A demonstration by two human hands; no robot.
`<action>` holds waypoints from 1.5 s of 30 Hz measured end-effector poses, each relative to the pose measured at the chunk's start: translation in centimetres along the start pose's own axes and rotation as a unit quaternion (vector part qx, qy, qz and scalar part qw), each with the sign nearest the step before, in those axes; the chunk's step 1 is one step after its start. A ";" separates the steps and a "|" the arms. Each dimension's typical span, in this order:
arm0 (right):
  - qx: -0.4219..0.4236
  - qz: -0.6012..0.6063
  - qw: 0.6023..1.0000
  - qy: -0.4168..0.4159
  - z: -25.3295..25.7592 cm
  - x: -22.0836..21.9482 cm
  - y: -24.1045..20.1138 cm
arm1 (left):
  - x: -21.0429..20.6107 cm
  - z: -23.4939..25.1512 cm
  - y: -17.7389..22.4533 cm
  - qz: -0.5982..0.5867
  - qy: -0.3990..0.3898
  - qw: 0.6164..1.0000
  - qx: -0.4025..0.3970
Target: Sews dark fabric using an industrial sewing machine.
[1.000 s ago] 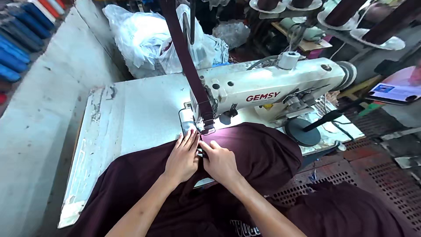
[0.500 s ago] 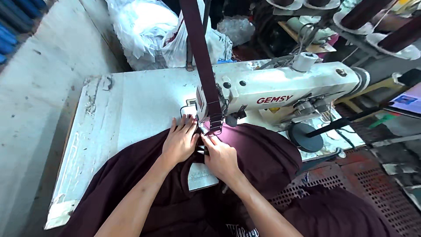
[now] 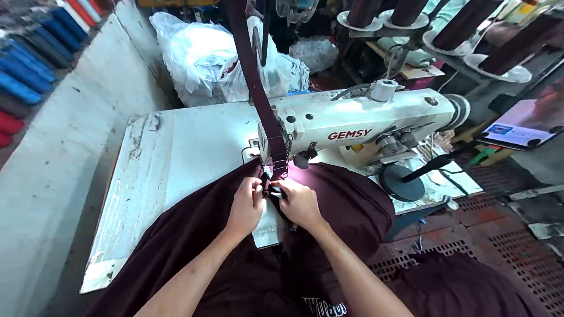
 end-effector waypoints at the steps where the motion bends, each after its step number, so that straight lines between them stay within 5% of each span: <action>1: 0.004 0.018 1.000 -0.019 0.0 0.3 0.5 | 0.2 -0.3 -0.5 0.033 -0.013 0.999 -0.037; 6: 0.042 0.012 0.999 -0.008 -0.2 0.2 1.4 | -0.2 -0.2 -0.7 0.119 -0.055 0.990 -0.060; 17: 0.219 -0.048 0.973 0.050 -0.7 -0.1 3.1 | -0.8 -2.4 -1.7 0.202 -0.004 0.963 -0.177; 26: 0.204 -0.108 0.973 0.024 -0.6 0.0 2.4 | -0.9 -2.0 -1.4 0.229 -0.037 0.962 -0.141; 33: 0.170 -0.098 0.980 0.041 1.3 -0.6 1.5 | -1.0 0.4 -0.6 0.319 0.007 0.941 -0.110; 38: 0.005 -0.038 0.990 -0.135 2.5 1.2 -1.8 | -0.8 3.6 -0.4 0.302 -0.023 0.952 -0.040; 42: 0.027 -0.122 0.991 0.057 0.6 -1.2 -2.2 | -0.1 3.9 -1.2 0.298 -0.048 0.952 -0.046; 45: 0.080 -0.124 0.983 0.110 0.4 -1.6 -1.2 | 0.0 1.2 -1.4 0.327 -0.044 0.939 -0.101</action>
Point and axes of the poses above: each hand's wrist, its own z-axis towards the middle knuckle, its own x-axis out of the back of the hand, y = z × x, the point moved 1 cm from there along z, towards the middle knuckle, and after that the axes turned 8 degrees about -z, right-handed, at the moved point
